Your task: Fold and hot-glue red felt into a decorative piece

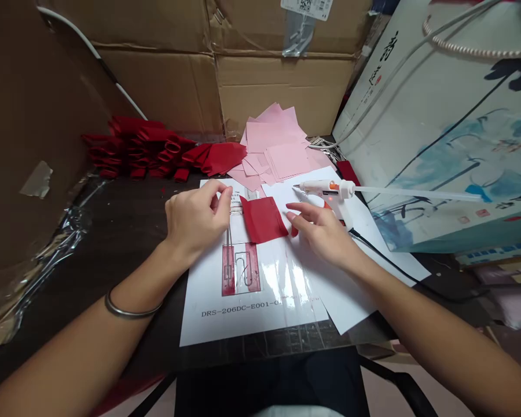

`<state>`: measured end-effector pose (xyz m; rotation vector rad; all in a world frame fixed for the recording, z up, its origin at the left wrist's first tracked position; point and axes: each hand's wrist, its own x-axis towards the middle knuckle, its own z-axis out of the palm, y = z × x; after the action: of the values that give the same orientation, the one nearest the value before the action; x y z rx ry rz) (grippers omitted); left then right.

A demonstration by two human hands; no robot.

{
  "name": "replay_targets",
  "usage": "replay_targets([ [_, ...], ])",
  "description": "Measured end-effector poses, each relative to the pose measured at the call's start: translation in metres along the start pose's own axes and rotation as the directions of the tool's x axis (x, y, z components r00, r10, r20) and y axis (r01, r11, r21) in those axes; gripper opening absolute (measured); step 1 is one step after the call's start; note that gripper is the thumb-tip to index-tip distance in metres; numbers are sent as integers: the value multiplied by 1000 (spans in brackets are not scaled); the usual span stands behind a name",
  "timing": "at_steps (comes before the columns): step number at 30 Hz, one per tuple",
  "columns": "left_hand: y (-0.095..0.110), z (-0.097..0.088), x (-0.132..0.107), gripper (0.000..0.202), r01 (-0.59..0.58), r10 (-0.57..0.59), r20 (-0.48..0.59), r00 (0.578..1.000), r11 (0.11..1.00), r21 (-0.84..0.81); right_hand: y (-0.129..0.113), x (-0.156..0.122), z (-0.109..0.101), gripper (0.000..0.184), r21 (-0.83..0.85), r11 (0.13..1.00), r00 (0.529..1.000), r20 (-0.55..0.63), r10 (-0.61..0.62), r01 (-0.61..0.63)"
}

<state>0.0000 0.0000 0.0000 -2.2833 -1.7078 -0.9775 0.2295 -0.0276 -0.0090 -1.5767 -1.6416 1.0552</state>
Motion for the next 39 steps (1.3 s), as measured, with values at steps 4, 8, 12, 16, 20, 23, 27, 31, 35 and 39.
replay_targets([
  [4,3,-4,0,16,86,-86,232,969,996,10,5,6,-1,44,202,959,973,164,165,-197],
  [8,12,4,-6,11,-37,71,322,944,993,-111,4,7,-2,31,351,891,945,252,207,-289],
  [12,16,15,-10,11,-127,186,319,929,972,-197,5,10,-1,25,421,847,929,312,201,-325],
  [16,16,21,-12,15,-185,252,349,903,959,-216,7,11,1,20,430,838,925,322,204,-335],
  [20,14,23,-13,19,-233,294,358,886,951,-205,6,8,2,25,266,945,962,242,126,-191],
  [23,10,24,-12,22,-275,349,370,861,931,-238,6,6,5,28,34,998,988,150,-49,45],
  [27,5,25,-12,24,-280,381,435,816,918,-280,9,7,9,27,-212,944,967,51,-248,253],
  [31,2,25,-11,33,-270,369,458,809,924,-269,12,10,11,28,-307,890,938,23,-347,337],
  [35,1,25,-9,34,-290,362,484,797,932,-218,13,11,11,33,-320,856,909,42,-414,405],
  [39,0,24,-7,43,-271,324,524,787,946,-179,13,13,11,37,-332,827,886,68,-459,454],
])
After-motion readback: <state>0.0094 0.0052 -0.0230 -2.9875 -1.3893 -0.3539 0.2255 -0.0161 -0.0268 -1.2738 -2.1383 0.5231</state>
